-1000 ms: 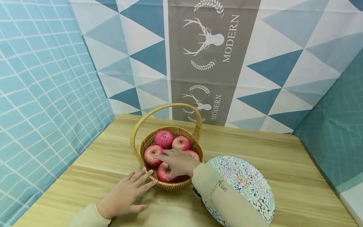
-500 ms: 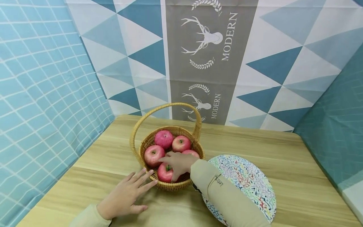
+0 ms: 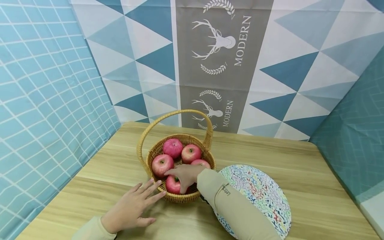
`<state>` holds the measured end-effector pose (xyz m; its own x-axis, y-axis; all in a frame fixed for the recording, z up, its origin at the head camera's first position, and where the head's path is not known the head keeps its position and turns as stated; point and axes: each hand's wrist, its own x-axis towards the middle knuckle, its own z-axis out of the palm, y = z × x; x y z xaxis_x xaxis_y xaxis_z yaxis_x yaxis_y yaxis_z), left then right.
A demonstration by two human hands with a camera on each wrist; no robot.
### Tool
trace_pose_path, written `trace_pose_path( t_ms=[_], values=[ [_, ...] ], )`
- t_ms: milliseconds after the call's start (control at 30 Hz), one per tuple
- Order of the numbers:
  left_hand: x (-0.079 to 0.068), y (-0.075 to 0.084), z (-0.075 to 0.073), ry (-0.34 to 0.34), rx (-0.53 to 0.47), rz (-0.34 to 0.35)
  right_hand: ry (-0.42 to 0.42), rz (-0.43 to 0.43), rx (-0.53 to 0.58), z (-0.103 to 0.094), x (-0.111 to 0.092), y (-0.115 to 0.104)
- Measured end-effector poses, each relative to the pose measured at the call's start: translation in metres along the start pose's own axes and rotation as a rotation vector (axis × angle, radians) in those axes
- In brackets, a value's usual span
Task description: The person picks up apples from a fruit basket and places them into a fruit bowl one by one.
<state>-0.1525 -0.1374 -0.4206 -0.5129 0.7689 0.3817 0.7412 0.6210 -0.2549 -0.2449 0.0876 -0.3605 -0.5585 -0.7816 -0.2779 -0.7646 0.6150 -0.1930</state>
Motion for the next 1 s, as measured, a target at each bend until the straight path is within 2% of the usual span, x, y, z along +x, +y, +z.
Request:
trace_pose_path(
  t_ms=[133, 267, 500, 600, 833, 900, 1000],
  values=[
    [-0.001, 0.000, -0.001, -0.002, 0.001, 0.000, 0.001, 0.006, 0.007, 0.001, 0.001, -0.001],
    [-0.002, 0.000, -0.001, 0.008, 0.003, 0.003, 0.048, 0.022, 0.066, 0.001, 0.000, 0.000],
    [0.000, 0.002, 0.000, 0.019, 0.014, 0.012, 0.091, -0.019, 0.070, 0.000, -0.004, 0.005],
    [0.000, 0.001, -0.002, -0.006, 0.003, 0.000, 0.108, -0.047, 0.057, -0.003, -0.005, 0.005],
    [0.005, -0.003, -0.014, -0.119, -0.060, -0.039, 0.227, -0.089, -0.060, -0.011, -0.007, 0.002],
    [0.006, -0.003, -0.016, -0.150, -0.071, -0.044, 0.242, -0.080, -0.058, -0.011, -0.008, 0.003],
    [0.006, -0.002, -0.016, -0.172, -0.077, -0.047, 0.258, -0.062, 0.017, -0.009, -0.010, 0.005]
  ],
)
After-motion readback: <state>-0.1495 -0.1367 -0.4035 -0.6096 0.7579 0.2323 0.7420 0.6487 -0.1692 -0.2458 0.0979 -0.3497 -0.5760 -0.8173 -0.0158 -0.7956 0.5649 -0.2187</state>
